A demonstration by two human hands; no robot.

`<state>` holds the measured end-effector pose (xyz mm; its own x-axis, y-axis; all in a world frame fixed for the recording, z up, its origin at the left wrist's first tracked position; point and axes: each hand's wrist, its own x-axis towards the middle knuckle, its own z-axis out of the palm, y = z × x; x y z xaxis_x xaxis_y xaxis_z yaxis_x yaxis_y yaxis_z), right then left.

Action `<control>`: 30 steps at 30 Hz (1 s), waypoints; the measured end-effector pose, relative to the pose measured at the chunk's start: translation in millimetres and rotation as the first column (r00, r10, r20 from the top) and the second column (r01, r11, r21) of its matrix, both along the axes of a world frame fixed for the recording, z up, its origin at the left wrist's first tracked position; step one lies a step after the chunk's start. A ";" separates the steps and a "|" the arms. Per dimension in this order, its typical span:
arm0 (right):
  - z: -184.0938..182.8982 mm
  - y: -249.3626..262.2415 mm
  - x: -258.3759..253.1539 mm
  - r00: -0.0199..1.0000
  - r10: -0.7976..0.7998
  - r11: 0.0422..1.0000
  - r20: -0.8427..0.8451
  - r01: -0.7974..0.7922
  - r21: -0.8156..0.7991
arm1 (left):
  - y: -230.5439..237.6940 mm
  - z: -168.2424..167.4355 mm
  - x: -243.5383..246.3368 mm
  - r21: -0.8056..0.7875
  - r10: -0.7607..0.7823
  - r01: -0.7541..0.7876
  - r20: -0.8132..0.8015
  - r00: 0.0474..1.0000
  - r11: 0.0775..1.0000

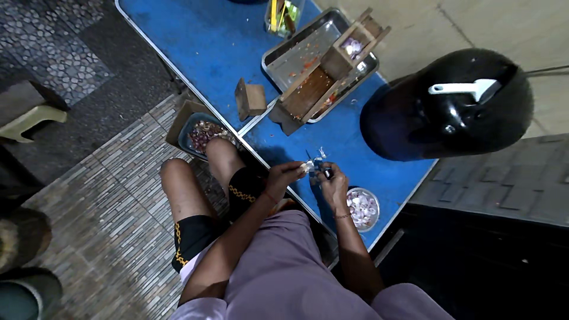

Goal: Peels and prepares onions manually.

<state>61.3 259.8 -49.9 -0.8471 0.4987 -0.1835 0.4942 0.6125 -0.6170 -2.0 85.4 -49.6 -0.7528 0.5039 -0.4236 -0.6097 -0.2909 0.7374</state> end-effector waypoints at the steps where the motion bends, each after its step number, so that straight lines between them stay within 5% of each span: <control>1: 3.9 -2.9 1.8 1.000 0.002 0.995 -0.018 -0.003 -0.099 | 0.4 1.3 -0.1 -0.012 0.011 -0.011 0.003 1.000 1.000; 5: 26.4 -27.2 12.3 0.988 -0.004 0.854 -0.152 -0.076 -0.514 | 1.2 2.5 1.2 -0.072 0.045 -0.050 -0.059 0.997 0.996; 7: 31.6 -35.2 14.8 0.985 -0.016 0.802 -0.172 -0.090 -0.591 | 1.7 3.7 2.1 -0.122 0.048 -0.064 -0.127 0.991 0.991; 12: 32.9 -41.0 11.5 0.988 -0.024 0.804 -0.150 -0.070 -0.591 | 0.3 15.4 4.3 -0.313 0.005 -0.119 -0.341 0.940 0.942; 30: 26.2 -45.4 8.7 0.988 -0.099 0.789 -0.116 0.007 -0.614 | 4.9 -12.6 7.5 -0.323 -0.047 -0.314 -0.760 0.649 0.893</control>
